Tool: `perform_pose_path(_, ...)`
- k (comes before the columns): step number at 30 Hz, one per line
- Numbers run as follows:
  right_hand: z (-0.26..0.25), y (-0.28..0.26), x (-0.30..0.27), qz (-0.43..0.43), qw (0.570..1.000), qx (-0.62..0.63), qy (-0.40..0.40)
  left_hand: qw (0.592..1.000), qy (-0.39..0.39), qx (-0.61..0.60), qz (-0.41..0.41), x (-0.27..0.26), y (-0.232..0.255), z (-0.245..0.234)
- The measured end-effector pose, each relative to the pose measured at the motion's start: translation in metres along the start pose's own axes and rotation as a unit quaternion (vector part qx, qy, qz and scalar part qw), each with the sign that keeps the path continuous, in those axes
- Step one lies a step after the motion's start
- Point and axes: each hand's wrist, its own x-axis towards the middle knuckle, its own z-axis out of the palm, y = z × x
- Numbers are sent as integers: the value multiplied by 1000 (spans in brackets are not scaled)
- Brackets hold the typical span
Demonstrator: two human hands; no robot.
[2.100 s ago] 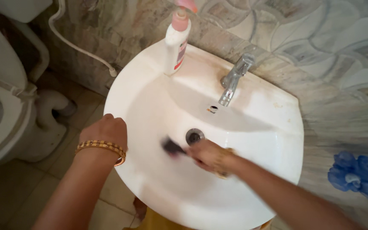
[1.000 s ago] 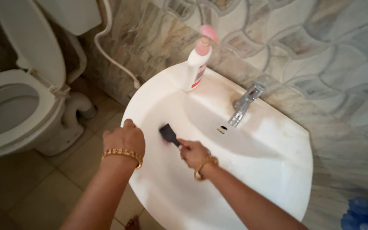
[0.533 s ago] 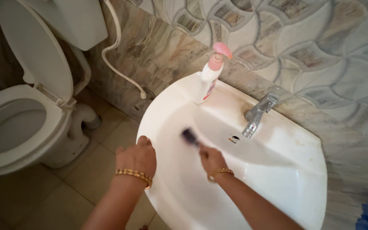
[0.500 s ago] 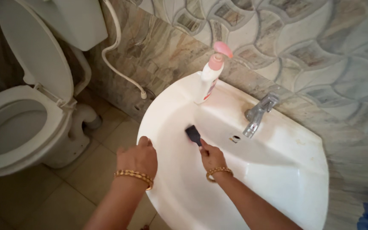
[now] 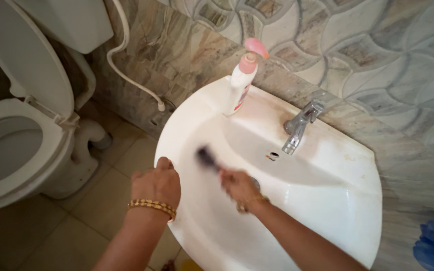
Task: The person scrubs a bathroom sink basin and the base of the faucet with a brush, applies liquid from a bottle, and rinses the sink and their hands under running water.
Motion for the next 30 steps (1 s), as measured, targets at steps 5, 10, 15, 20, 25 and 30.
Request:
perform_pose_path(5,-47,-8,-63,35,960,-59,-272,1000,14,-19,-10,-2,1,-4)
perform_pose_path(10,-4,16,39,-168,966,-155,118,1000,-19,-3,-8,-3,4,-7)
perform_pose_path(15,12,20,11,-39,998,55,-15,1000,-11,-22,-18,-6,6,-5)
perform_pose_path(20,-47,41,-43,18,955,1,-296,999,28,-7,-15,-6,2,1)
perform_pose_path(25,-1,28,49,-114,992,50,3,1000,25,0,-16,-1,4,6)
perform_pose_path(30,-10,6,-21,56,989,58,-128,1000,3,-18,-20,0,5,0)
